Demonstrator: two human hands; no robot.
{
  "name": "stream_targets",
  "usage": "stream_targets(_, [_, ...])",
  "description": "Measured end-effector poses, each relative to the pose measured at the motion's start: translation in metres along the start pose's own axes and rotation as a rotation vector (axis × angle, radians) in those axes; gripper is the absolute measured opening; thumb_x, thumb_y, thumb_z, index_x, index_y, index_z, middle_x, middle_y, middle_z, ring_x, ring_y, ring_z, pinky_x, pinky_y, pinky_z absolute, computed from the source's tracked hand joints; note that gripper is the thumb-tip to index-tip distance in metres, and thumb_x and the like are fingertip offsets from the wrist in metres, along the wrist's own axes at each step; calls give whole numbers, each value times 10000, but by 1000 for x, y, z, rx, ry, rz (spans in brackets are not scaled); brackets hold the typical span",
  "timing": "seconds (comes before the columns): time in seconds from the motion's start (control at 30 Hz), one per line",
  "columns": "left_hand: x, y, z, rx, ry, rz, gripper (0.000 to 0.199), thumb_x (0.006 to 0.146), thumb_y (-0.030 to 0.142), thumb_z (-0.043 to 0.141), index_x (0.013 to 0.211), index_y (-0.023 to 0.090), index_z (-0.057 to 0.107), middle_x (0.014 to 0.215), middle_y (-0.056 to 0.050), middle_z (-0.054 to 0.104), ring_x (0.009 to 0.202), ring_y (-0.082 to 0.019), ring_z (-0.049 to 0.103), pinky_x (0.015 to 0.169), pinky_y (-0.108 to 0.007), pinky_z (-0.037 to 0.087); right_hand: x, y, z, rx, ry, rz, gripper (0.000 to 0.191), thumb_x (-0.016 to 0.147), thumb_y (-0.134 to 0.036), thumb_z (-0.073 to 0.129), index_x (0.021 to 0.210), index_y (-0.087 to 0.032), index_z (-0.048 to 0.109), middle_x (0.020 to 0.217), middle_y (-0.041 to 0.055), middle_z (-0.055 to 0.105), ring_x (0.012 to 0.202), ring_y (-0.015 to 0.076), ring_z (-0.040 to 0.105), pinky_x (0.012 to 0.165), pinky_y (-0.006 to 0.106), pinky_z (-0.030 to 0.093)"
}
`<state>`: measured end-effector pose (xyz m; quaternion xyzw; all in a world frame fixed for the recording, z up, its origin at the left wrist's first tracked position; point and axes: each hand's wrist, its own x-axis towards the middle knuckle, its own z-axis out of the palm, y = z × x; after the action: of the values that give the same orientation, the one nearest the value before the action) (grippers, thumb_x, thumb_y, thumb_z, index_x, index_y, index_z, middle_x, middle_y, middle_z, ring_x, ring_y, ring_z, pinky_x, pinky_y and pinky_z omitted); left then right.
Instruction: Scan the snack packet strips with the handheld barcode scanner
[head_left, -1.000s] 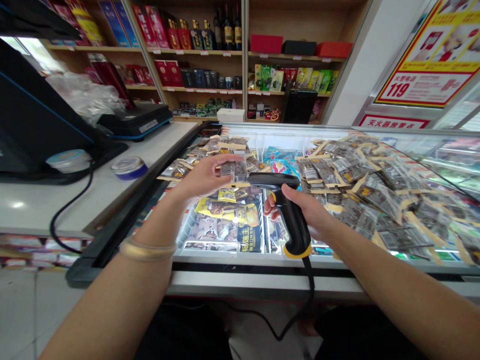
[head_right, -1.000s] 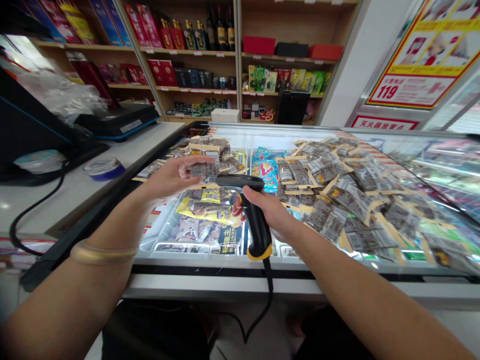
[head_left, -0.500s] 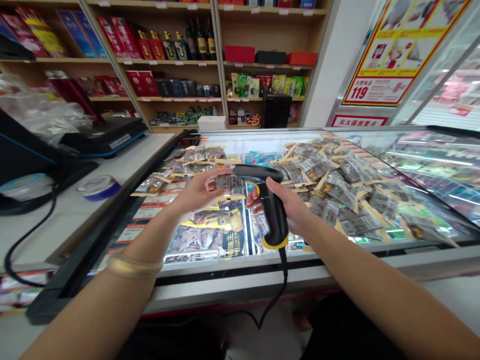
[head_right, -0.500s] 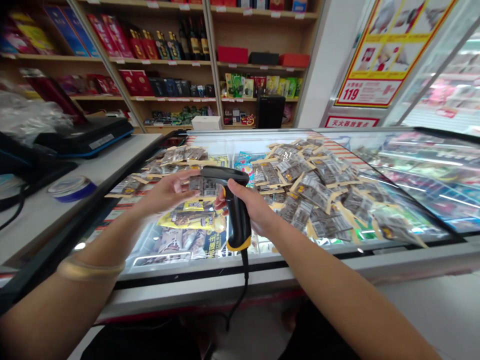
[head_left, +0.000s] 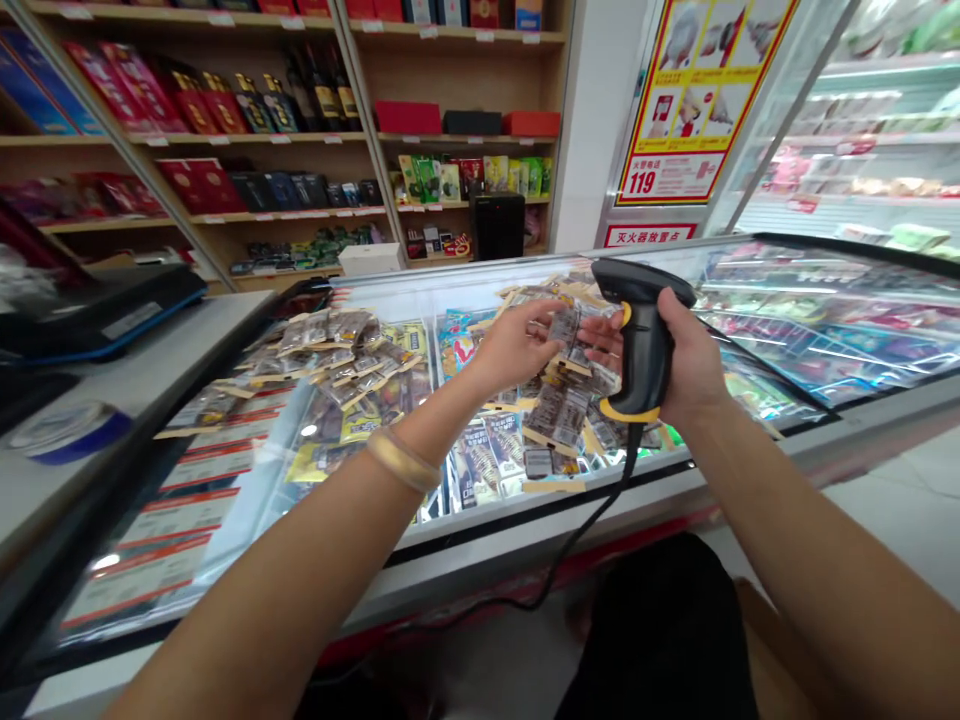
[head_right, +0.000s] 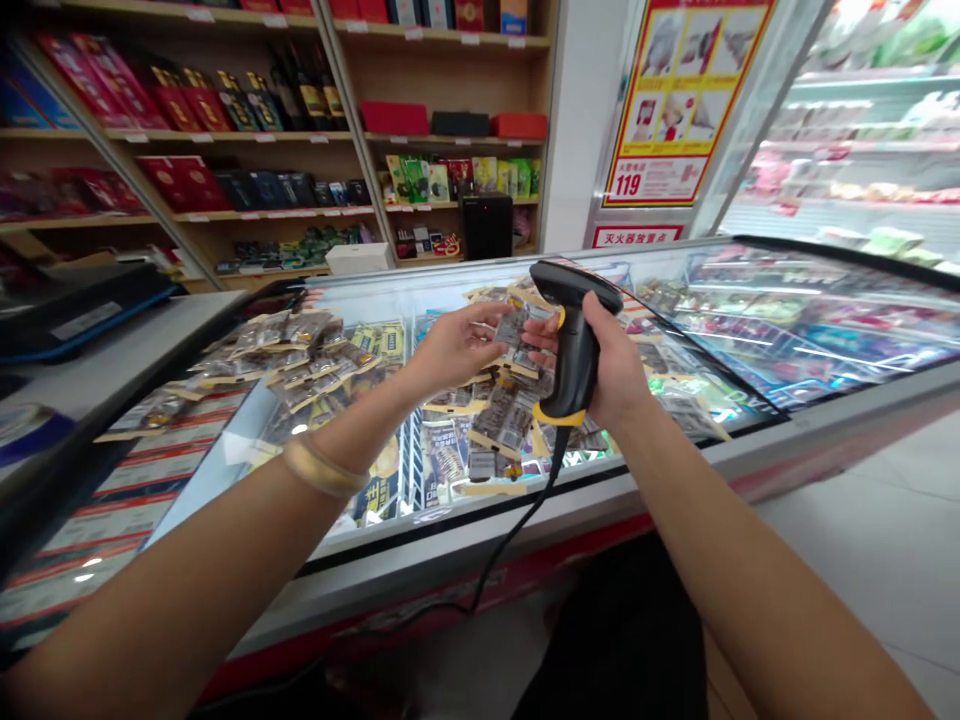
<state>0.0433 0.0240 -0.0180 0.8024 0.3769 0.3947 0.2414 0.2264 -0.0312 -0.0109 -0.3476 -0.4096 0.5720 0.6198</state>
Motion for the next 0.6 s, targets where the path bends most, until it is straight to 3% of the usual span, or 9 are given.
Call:
stream_targets(0.13, [-1, -1, 15, 294, 80, 90, 354, 767, 128, 681, 1119, 165, 700, 1129, -115, 662, 1098, -239, 605, 998, -410, 489, 8, 9, -22, -19, 132, 87, 456, 840, -634, 563, 721, -202, 646, 830, 105, 763, 893, 246, 752, 756, 330, 631])
stream_targets(0.27, [-17, -4, 9, 332, 122, 146, 289, 808, 136, 626, 1085, 182, 695, 1132, -110, 655, 1112, -231, 594, 999, -408, 480, 7, 14, -28, -35, 122, 59, 466, 829, -650, 556, 722, -207, 652, 904, 110, 768, 944, 253, 745, 820, 348, 619])
stream_targets(0.43, [-41, -16, -24, 368, 183, 92, 264, 833, 153, 592, 1077, 175, 690, 1112, -112, 661, 1114, -225, 588, 1009, -417, 467, 6, 6, -15, -105, 58, -10, 474, 847, -646, 529, 726, -209, 667, 913, 122, 762, 980, 288, 733, 835, 413, 605])
stream_targets(0.6, [-71, -42, -80, 458, 305, -63, 235, 824, 173, 583, 1024, 203, 704, 1074, -81, 674, 1052, -224, 604, 992, -423, 475, 1, 7, 21, -94, -42, -27, 462, 825, -643, 576, 768, -196, 676, 915, 118, 757, 977, 270, 726, 852, 393, 596])
